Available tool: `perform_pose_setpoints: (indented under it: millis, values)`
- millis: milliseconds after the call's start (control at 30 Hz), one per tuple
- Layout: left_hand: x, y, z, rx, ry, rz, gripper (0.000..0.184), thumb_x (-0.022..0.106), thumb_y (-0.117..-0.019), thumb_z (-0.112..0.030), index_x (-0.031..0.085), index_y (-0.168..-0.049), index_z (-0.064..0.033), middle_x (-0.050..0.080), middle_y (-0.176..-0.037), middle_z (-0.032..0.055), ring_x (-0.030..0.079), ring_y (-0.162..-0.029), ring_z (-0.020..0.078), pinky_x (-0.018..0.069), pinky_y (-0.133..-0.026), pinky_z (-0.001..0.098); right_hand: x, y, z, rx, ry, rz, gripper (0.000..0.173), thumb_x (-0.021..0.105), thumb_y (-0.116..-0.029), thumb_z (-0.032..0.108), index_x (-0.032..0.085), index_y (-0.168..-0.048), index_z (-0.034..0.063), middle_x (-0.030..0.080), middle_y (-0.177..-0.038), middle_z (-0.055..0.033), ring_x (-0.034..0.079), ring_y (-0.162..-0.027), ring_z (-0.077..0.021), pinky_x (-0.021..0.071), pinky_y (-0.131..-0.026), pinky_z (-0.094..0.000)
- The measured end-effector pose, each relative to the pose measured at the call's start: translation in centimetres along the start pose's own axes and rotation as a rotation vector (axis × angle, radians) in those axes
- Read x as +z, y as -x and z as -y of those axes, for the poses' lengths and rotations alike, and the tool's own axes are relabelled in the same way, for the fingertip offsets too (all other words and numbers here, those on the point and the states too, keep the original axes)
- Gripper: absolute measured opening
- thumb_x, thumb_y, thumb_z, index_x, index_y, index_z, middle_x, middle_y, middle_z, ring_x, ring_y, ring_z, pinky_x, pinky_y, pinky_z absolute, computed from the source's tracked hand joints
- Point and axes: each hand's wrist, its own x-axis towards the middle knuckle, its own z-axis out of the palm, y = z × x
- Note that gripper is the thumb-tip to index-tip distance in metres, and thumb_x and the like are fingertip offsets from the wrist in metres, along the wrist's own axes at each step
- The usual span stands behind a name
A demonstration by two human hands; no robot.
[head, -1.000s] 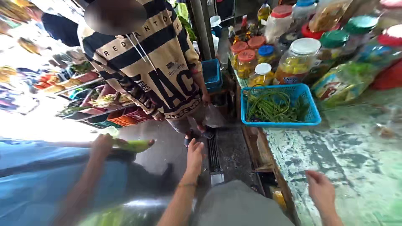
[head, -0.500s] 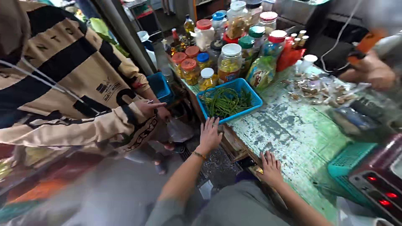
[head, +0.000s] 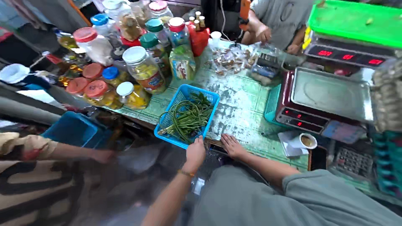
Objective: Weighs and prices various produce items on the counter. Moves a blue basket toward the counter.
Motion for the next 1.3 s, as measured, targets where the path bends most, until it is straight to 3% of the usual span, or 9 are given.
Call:
perform_pose_setpoints:
  millis: [200,433,600,700,800,900,1000,1100,1300]
  values:
    - [1.1,0.4,-6.9,0.228,0.055,0.115,0.057,0.052,-0.1062,-0.029,0.038,-0.157,-0.0047,0.052,-0.149,0.0205,0.065,-0.120,0.0388,0.0536,-0.098,0.0569,-1.2,6.0,0.8,0.052,-0.019,-0.007,0.054,0.042,-0.1001,-0.005,0.040,-0.154,-0.0046,0.033,-0.166,-0.0197,0.033,-0.154,-0.0346,0.0317,-0.124,-0.0496]
    - [1.5,0.3,-7.2,0.360,0.220,-0.022,0.060,0.069,-0.0978,-0.032,0.048,-0.146,-0.0031,0.058,-0.137,0.0275,0.066,-0.109,0.0487,0.0554,-0.085,0.0670,-0.8,9.7,-3.3,0.000,0.047,-0.173,0.029,0.055,-0.0970,-0.006,0.069,-0.122,-0.0008,0.064,-0.138,-0.0138,0.060,-0.131,-0.0308,0.0511,-0.109,-0.0449]
    - [3.4,-1.4,-8.5,0.309,0.232,-0.085,0.060,0.063,-0.1008,-0.036,0.047,-0.150,-0.0058,0.059,-0.134,0.0251,0.067,-0.107,0.0445,0.0554,-0.085,0.0651,-2.8,9.4,-2.9,0.106,-0.053,-0.045,0.021,0.058,-0.0956,-0.006,0.073,-0.109,0.0019,0.069,-0.119,-0.0157,0.065,-0.117,-0.0352,0.0566,-0.096,-0.0534]
    - [4.1,-2.6,-9.2,0.244,0.220,-0.082,0.060,0.061,-0.1015,-0.037,0.046,-0.152,-0.0097,0.061,-0.134,0.0207,0.067,-0.108,0.0398,0.0564,-0.087,0.0617,-3.7,8.9,-2.3,0.245,-0.157,0.043,0.024,0.050,-0.1020,0.002,0.068,-0.118,0.0031,0.067,-0.123,-0.0202,0.063,-0.120,-0.0388,0.0541,-0.098,-0.0578]
    - [3.9,-2.7,-11.4,0.226,0.233,0.008,0.062,0.059,-0.1017,-0.037,0.042,-0.156,-0.0115,0.059,-0.139,0.0195,0.067,-0.112,0.0377,0.0562,-0.091,0.0598,-4.4,9.6,-2.9,0.383,-0.556,0.036,0.028,0.054,-0.1030,0.016,0.066,-0.123,0.0006,0.069,-0.120,-0.0186,0.067,-0.115,-0.0310,0.0526,-0.102,-0.0511]
    - [3.1,-2.0,-14.0,0.304,0.362,0.092,0.059,0.055,-0.1050,-0.040,0.045,-0.156,-0.0118,0.062,-0.137,0.0174,0.064,-0.120,0.0341,0.0515,-0.102,0.0568,-8.7,11.4,-2.8,0.604,-1.451,-0.102,0.029,0.060,-0.1007,0.004,0.053,-0.126,-0.0067,0.068,-0.102,-0.0126,0.070,-0.088,-0.0176,0.0605,-0.085,-0.0350]
    - [2.3,-1.6,-13.7,0.311,0.476,-0.118,0.051,0.054,-0.1057,-0.040,0.055,-0.147,-0.0103,0.065,-0.136,0.0133,0.061,-0.128,0.0294,0.0474,-0.110,0.0537,-13.9,14.1,-4.0,0.669,-2.078,-0.114,0.013,0.047,-0.1068,0.001,0.050,-0.119,0.0053,0.067,-0.095,-0.0056,0.069,-0.084,-0.0133,0.0608,-0.084,-0.0293]
    - [0.3,-2.5,-11.0,0.130,0.360,-0.371,0.049,0.056,-0.1043,-0.035,0.058,-0.142,-0.0047,0.061,-0.139,0.0208,0.057,-0.130,0.0398,0.0447,-0.109,0.0605,-16.7,15.5,-5.7,0.607,-2.261,-0.107,0.016,0.044,-0.1065,-0.002,0.056,-0.112,0.0073,0.069,-0.096,-0.0064,0.071,-0.086,-0.0134,0.0608,-0.085,-0.0270]
    - [-1.0,-4.5,-9.2,-0.070,0.027,-0.201,0.055,0.067,-0.0975,-0.034,0.057,-0.142,-0.0029,0.059,-0.136,0.0301,0.056,-0.125,0.0512,0.0445,-0.099,0.0694,-19.8,16.3,-6.3,0.505,-2.321,-0.156,0.016,0.046,-0.1044,-0.005,0.057,-0.107,0.0065,0.071,-0.100,-0.0091,0.072,-0.086,-0.0139,0.0616,-0.082,-0.0256]
